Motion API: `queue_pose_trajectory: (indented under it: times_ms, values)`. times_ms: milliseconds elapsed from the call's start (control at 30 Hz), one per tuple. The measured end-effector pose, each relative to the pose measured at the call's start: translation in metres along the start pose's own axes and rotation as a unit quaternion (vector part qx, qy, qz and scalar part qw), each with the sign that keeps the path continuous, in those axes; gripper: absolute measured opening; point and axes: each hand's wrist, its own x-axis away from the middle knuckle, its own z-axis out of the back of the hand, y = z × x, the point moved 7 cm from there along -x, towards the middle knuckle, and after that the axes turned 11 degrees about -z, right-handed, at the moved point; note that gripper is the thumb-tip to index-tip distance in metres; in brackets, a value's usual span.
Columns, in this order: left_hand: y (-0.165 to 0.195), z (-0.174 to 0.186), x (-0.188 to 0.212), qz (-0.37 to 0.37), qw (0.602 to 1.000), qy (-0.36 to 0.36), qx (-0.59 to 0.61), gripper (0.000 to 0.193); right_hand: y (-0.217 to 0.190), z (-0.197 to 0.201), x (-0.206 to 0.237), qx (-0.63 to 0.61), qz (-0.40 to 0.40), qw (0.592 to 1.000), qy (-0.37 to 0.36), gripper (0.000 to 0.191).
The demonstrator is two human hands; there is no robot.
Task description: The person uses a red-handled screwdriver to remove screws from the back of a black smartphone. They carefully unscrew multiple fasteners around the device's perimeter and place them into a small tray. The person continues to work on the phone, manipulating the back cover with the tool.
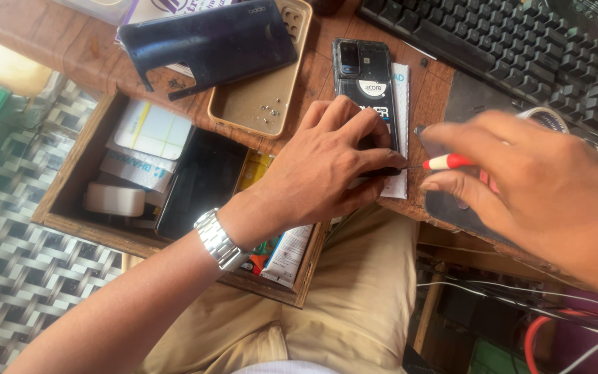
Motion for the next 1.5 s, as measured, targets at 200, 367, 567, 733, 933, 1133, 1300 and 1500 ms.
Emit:
queue_pose_trajectory:
  times_ms: [200,367,567,733,933,1133,1300,1500]
  values:
    - [-0.001,-0.001,-0.003,-0.002,1.0,0.007,0.009,0.033,-0.006,0.005,0.005,-0.099,0.119,0.987,0.05,0.018]
    - [-0.001,0.0,-0.003,0.001,1.0,0.01,0.004,0.033,0.012,-0.004,0.0,-0.067,0.001,0.998,0.016,0.03]
    - [0.0,0.002,-0.006,0.003,1.0,0.003,0.005,0.034,0.006,0.005,-0.002,-0.12,-0.014,0.992,0.039,0.03]
    - [0.0,0.004,-0.009,0.008,1.0,0.01,0.021,0.032,0.006,0.02,0.006,-0.175,-0.008,0.982,0.077,0.015]
    - [0.006,0.007,-0.016,0.016,1.0,0.017,0.02,0.023,0.038,0.011,0.038,-0.247,-0.116,0.95,0.152,0.017]
    - [0.022,0.007,-0.048,0.012,0.998,-0.048,-0.031,0.019,0.061,-0.022,0.052,-0.444,-0.25,0.81,0.29,0.014]
    - [0.027,0.005,-0.084,0.003,0.994,-0.112,-0.002,0.011,0.062,-0.044,0.05,-0.426,-0.252,0.785,0.372,0.014]
    - [0.028,-0.001,-0.1,-0.038,0.985,-0.167,-0.013,0.023,0.066,-0.043,0.044,-0.359,-0.259,0.82,0.363,0.015]
